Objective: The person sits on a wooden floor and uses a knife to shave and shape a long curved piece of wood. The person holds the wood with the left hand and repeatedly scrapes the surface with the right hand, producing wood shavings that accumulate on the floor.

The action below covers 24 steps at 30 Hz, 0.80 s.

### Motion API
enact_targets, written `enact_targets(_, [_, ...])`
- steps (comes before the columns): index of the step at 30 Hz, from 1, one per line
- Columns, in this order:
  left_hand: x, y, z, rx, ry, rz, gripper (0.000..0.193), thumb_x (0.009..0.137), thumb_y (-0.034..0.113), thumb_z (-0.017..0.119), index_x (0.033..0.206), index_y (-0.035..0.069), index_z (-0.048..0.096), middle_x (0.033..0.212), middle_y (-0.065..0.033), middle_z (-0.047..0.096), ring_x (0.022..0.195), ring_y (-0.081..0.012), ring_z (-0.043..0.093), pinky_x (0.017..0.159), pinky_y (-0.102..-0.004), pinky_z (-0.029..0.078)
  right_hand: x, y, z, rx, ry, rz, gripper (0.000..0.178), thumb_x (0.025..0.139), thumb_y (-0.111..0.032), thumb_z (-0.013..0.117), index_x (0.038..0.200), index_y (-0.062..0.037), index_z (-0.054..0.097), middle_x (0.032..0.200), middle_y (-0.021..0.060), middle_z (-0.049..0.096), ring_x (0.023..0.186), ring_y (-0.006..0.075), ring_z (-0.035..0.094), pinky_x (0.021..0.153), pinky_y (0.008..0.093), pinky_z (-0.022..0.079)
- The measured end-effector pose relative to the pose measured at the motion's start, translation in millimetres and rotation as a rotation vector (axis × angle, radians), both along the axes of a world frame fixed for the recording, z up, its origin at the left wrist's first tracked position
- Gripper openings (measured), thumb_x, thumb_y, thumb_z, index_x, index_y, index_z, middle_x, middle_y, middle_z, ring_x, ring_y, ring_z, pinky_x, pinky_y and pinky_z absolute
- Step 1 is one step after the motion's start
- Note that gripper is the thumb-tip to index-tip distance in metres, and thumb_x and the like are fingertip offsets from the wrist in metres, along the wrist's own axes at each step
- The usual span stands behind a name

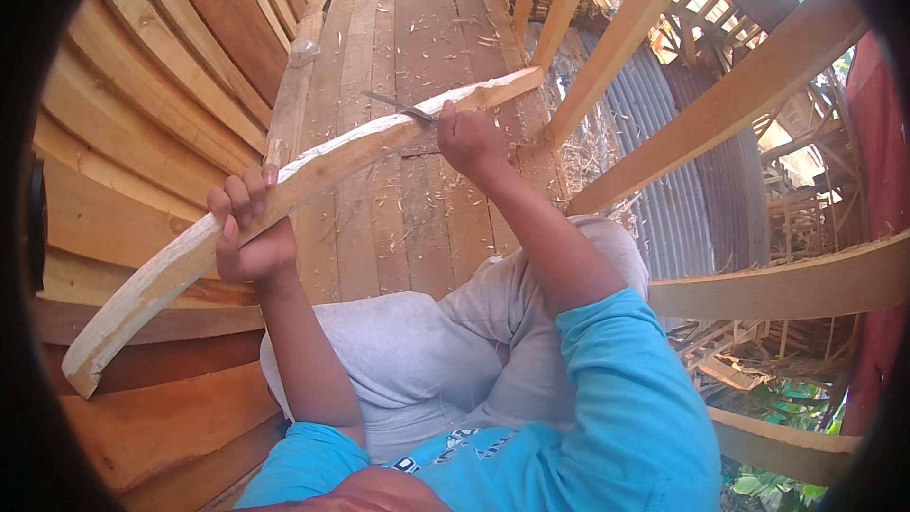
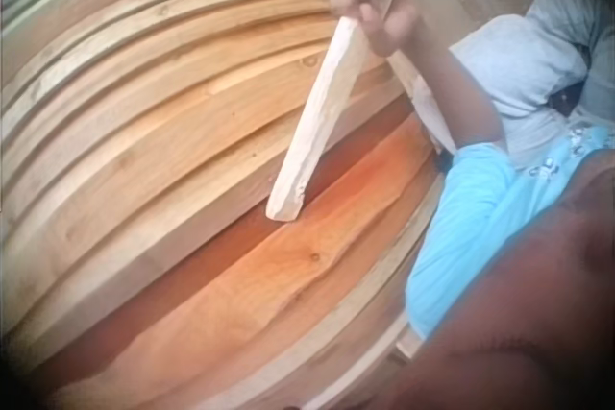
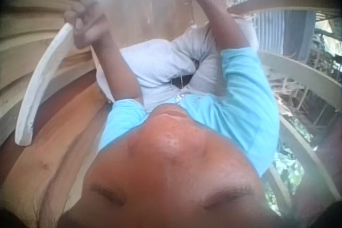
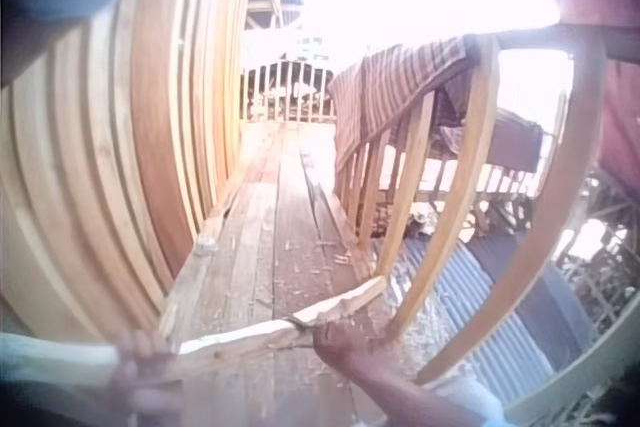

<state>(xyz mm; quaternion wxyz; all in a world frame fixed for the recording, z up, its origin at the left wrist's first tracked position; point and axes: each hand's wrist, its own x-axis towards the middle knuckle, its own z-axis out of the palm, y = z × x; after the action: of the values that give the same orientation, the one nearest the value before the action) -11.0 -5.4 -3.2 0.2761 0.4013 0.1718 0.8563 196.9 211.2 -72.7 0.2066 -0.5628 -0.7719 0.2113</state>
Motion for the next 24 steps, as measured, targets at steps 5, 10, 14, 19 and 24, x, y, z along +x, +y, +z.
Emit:
enact_targets(5, [11, 4, 3, -0.016, -0.052, -0.005, 0.030, 0.068, 0.021, 0.059, 0.074, 0.018, 0.029, 0.069, 0.0021, 0.031, 0.070, -0.0143, 0.033, 0.085, -0.0365, 0.033, 27, 19, -24, 0.105, 0.041, -0.205, 0.063, 0.100, -0.037, 0.029, 0.080, 0.0054, 0.071, 0.085, 0.0329, 0.065, 0.087, 0.0503, 0.064, 0.086, 0.0559, 0.048])
enact_targets(10, [3, -1, 1, 0.007, -0.037, 0.005, 0.029, 0.070, 0.021, 0.059, 0.074, 0.018, 0.030, 0.069, 0.0024, 0.030, 0.071, -0.0141, 0.033, 0.087, -0.0367, 0.033, 3, -20, 10, 0.106, -0.071, -0.067, 0.062, 0.099, -0.037, 0.030, 0.074, 0.0038, 0.070, 0.078, 0.0278, 0.068, 0.082, 0.0480, 0.066, 0.083, 0.0557, 0.050])
enact_targets(14, [10, 7, 1, 0.006, -0.019, -0.038, 0.028, 0.072, 0.022, 0.058, 0.075, 0.019, 0.031, 0.070, 0.0032, 0.029, 0.071, -0.0137, 0.033, 0.088, -0.0367, 0.033, 27, 14, -25, 0.156, 0.037, -0.276, 0.060, 0.099, -0.036, 0.031, 0.075, 0.0035, 0.071, 0.077, 0.0302, 0.066, 0.080, 0.0478, 0.066, 0.080, 0.0564, 0.051])
enact_targets(19, [7, -2, 1, -0.009, -0.061, 0.006, 0.029, 0.068, 0.019, 0.058, 0.073, 0.018, 0.029, 0.069, 0.0021, 0.030, 0.070, -0.0144, 0.033, 0.086, -0.0368, 0.033, 23, -5, 0, -0.014, -0.074, -0.109, 0.059, 0.100, -0.036, 0.029, 0.092, 0.0042, 0.071, 0.094, 0.0312, 0.067, 0.094, 0.0466, 0.066, 0.087, 0.0534, 0.050])
enact_targets(24, [10, 8, 4, -0.006, -0.047, -0.014, 0.030, 0.069, 0.020, 0.059, 0.073, 0.018, 0.029, 0.068, 0.0023, 0.030, 0.070, -0.0142, 0.033, 0.086, -0.0365, 0.033, 53, 40, -27, -0.100, 0.053, -0.321, 0.060, 0.100, -0.038, 0.028, 0.100, 0.0053, 0.069, 0.103, 0.0306, 0.067, 0.101, 0.0471, 0.064, 0.093, 0.0528, 0.048])
